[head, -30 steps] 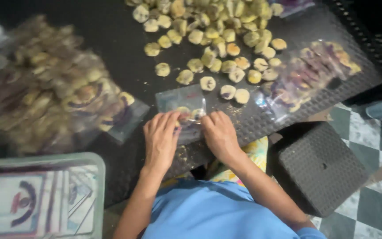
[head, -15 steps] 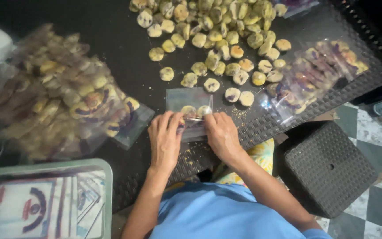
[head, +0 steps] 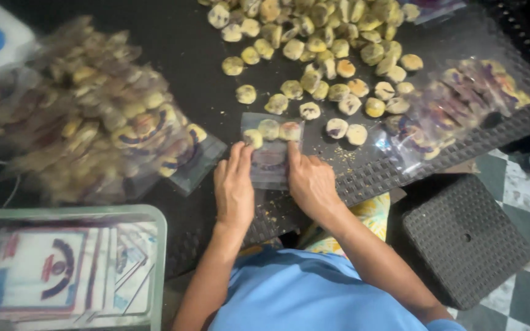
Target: Packaging small baked goods into individual plastic bags from a large pile on a table.
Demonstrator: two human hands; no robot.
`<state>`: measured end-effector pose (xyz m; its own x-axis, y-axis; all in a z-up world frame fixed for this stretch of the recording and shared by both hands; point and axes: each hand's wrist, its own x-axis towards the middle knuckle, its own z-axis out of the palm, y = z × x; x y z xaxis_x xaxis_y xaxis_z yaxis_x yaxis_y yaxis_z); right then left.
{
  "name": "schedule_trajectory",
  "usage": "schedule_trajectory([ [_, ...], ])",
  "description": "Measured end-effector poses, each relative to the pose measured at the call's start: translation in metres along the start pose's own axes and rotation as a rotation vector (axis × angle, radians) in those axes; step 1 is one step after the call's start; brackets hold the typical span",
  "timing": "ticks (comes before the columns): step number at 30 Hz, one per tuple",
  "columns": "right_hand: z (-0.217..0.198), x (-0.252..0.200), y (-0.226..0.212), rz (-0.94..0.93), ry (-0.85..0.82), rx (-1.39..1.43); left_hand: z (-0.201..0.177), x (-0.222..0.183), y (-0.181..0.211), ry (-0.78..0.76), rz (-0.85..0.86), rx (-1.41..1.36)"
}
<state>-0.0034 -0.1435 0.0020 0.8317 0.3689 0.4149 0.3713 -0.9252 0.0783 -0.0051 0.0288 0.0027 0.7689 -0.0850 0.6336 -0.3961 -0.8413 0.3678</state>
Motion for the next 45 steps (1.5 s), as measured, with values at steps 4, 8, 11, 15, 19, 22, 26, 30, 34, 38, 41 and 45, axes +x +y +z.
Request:
schedule_trajectory([
  [4, -0.006, 0.006, -0.006, 0.050, -0.092, -0.035, 0.002, -0.006, -0.002, -0.021, -0.026, 0.106],
  [8, -0.003, 0.042, -0.009, -0.147, 0.221, 0.009, -0.004, 0.003, -0.002, -0.159, -0.098, -0.013],
  [11, 0.017, 0.056, -0.017, -0.186, 0.242, 0.064, 0.004, -0.006, -0.012, -0.141, -0.054, -0.013],
  [15, 0.008, 0.067, -0.015, -0.135, 0.330, 0.099, -0.002, -0.008, -0.011, -0.259, -0.146, -0.257],
  [19, 0.019, 0.066, -0.019, -0.094, 0.269, 0.140, -0.008, -0.015, -0.003, -0.209, -0.172, -0.257],
  [22, 0.017, 0.069, -0.021, -0.062, 0.264, 0.149, -0.014, -0.016, 0.006, -0.194, -0.198, -0.234],
  [26, 0.017, 0.071, -0.028, -0.013, 0.354, 0.117, -0.014, -0.021, 0.009, -0.164, -0.149, -0.159],
  [30, 0.016, 0.063, -0.028, -0.015, 0.379, 0.133, -0.021, -0.016, 0.019, -0.239, -0.165, -0.113],
  [34, -0.010, 0.037, -0.016, -0.029, 0.204, 0.083, -0.018, -0.011, 0.022, -0.288, -0.018, 0.298],
  [38, -0.001, 0.007, 0.018, -0.060, -0.058, 0.168, -0.011, -0.006, 0.015, -0.323, 0.171, 0.302],
  [41, -0.021, 0.023, 0.062, -0.226, -0.213, 0.355, -0.009, -0.005, 0.018, -0.364, 0.171, 0.322],
  [45, -0.005, 0.084, 0.089, -0.059, 0.125, 0.686, -0.017, 0.003, 0.034, -0.264, 0.239, 0.098],
])
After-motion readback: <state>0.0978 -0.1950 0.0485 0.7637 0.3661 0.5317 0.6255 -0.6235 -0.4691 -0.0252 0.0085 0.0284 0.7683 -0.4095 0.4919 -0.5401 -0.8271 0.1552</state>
